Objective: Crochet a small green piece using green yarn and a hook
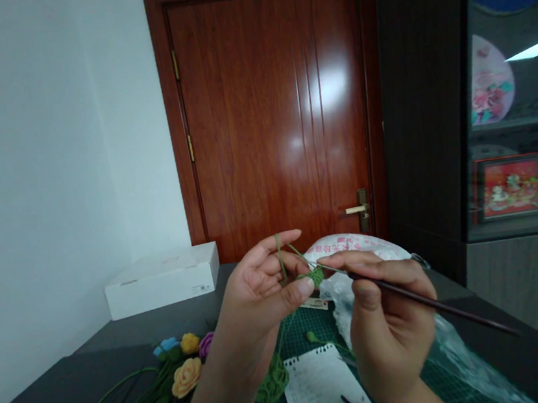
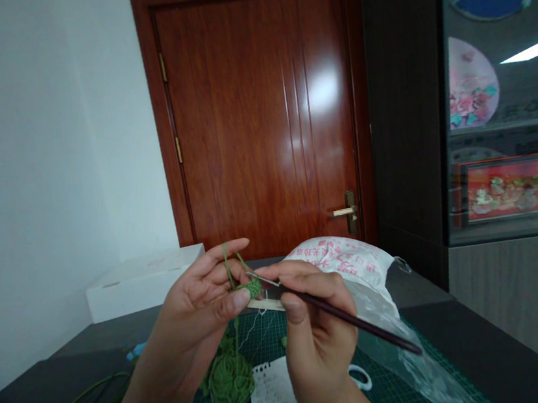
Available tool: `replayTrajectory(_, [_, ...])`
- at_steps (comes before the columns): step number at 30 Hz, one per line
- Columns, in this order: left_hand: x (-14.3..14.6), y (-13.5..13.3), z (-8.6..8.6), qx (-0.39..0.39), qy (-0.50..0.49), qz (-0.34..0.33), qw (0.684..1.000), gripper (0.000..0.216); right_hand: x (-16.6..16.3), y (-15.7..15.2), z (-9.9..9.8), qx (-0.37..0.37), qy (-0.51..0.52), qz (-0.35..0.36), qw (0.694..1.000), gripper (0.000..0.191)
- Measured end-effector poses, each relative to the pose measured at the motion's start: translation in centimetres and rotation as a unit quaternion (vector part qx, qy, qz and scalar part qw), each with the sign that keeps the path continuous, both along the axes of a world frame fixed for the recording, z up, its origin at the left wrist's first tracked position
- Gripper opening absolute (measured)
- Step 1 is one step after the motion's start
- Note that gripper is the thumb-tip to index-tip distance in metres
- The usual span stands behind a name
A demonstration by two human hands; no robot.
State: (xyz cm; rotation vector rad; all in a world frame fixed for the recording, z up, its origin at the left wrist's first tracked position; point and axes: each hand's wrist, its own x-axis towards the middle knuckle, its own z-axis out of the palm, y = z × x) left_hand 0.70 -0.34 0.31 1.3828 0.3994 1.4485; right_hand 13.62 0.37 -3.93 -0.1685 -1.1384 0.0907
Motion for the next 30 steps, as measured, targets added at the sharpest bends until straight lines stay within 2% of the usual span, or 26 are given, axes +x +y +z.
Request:
replayTrajectory(3, [-0.1,0.0,0.0,0.000,0.001,-0.002,1.000,0.052,0.3,0.2,0.4,-0.033,0.004,0.080,0.996,0.003])
replayTrajectory(6, [-0.1,-0.1,0.0,0.008,0.000,0.005,1.000,0.050,0.9,0.5,0.8,-0.039,-0.019,0.124,0.991,0.005])
replayTrajectory(13, [0.0,-0.2,0.2,0.009,0.004,0.018,1.000,0.050,2.0,0.2,1.1,-0.032,-0.069,0.112,0.991,0.006])
replayTrajectory(23, [-0.1,-0.1,0.0,0.056,0.032,0.058,0.996,0.049,3.1,0.0,1.3,0.029,-0.161,0.011,0.987,0.012])
replayTrajectory(28, [-0.5,0.4,-0.2,0.131,0.055,0.083,0.986,0.047,3.5,-0.3,1.9,0.090,-0.278,-0.113,0.950,0.013])
replayTrajectory(30, [-0.4,0.5,-0.3,0.149,0.058,0.098,0.982,0.048,3.4,-0.2,1.9,0.103,-0.282,-0.162,0.940,0.017])
